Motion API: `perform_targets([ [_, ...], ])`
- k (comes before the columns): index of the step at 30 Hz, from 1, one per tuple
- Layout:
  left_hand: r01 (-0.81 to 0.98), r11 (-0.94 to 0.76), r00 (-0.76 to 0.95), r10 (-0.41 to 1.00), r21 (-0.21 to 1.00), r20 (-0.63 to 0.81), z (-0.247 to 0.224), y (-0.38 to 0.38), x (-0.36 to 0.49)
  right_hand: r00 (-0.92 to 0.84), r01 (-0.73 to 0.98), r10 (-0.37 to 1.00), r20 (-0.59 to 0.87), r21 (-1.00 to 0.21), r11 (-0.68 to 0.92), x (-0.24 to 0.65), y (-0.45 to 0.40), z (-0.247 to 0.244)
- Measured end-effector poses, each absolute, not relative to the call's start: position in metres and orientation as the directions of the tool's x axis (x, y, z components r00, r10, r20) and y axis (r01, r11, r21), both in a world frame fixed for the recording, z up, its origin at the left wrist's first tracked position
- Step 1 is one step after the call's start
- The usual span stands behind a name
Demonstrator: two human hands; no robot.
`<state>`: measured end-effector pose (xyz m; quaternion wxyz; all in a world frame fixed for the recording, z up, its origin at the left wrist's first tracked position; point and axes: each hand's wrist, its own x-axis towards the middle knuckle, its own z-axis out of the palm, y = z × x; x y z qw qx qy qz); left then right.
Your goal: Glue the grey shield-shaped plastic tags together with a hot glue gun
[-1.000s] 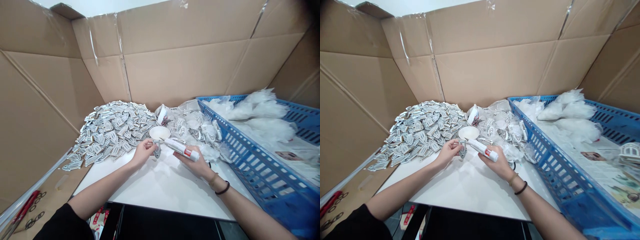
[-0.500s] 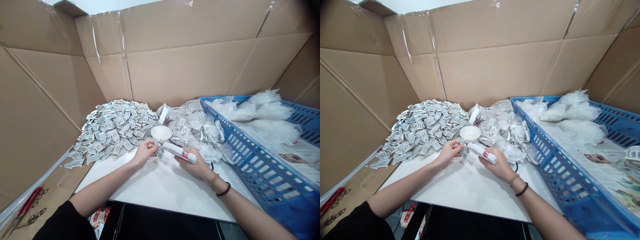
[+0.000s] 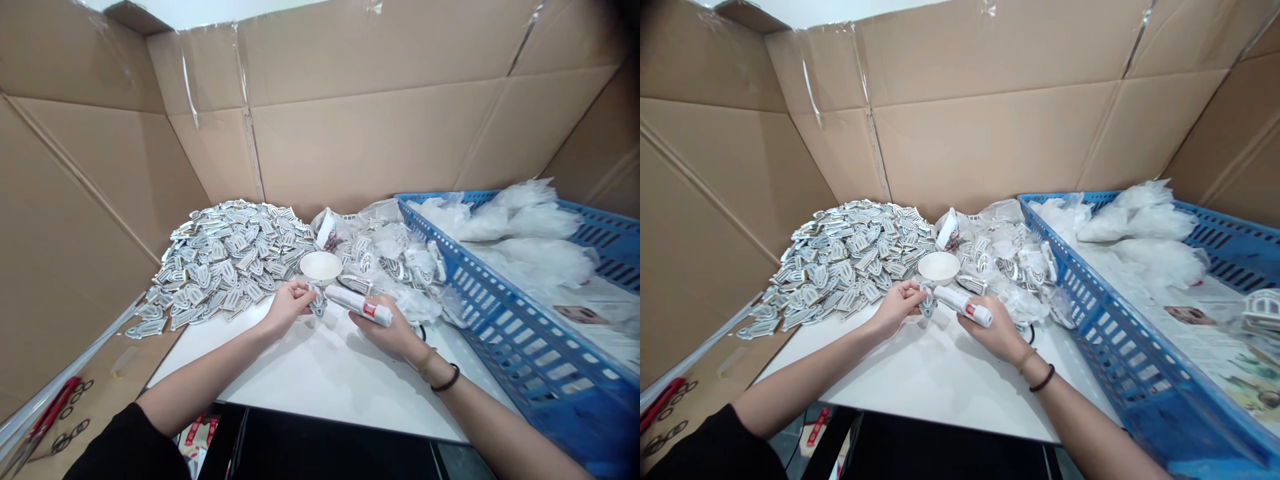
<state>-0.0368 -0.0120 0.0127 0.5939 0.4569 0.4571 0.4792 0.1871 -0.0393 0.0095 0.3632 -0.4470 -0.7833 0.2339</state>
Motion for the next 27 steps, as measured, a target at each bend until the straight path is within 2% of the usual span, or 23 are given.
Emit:
perform_targets([
  [9,-0.193,0.153,0.133,0.983,0.969,-0.129,0.018,-0.015,-0.036,-0.323,0.53,0.866,0.382,-0.685,0.5,0.188,-0.041,0.011],
  [27,-0.266,0.226,0.197,0.964,0.937,-0.176,0.02,-0.015,-0.036,-0.323,0.599,0.838,0.439,-0.591,0.541,0.186,-0.037,0.005],
])
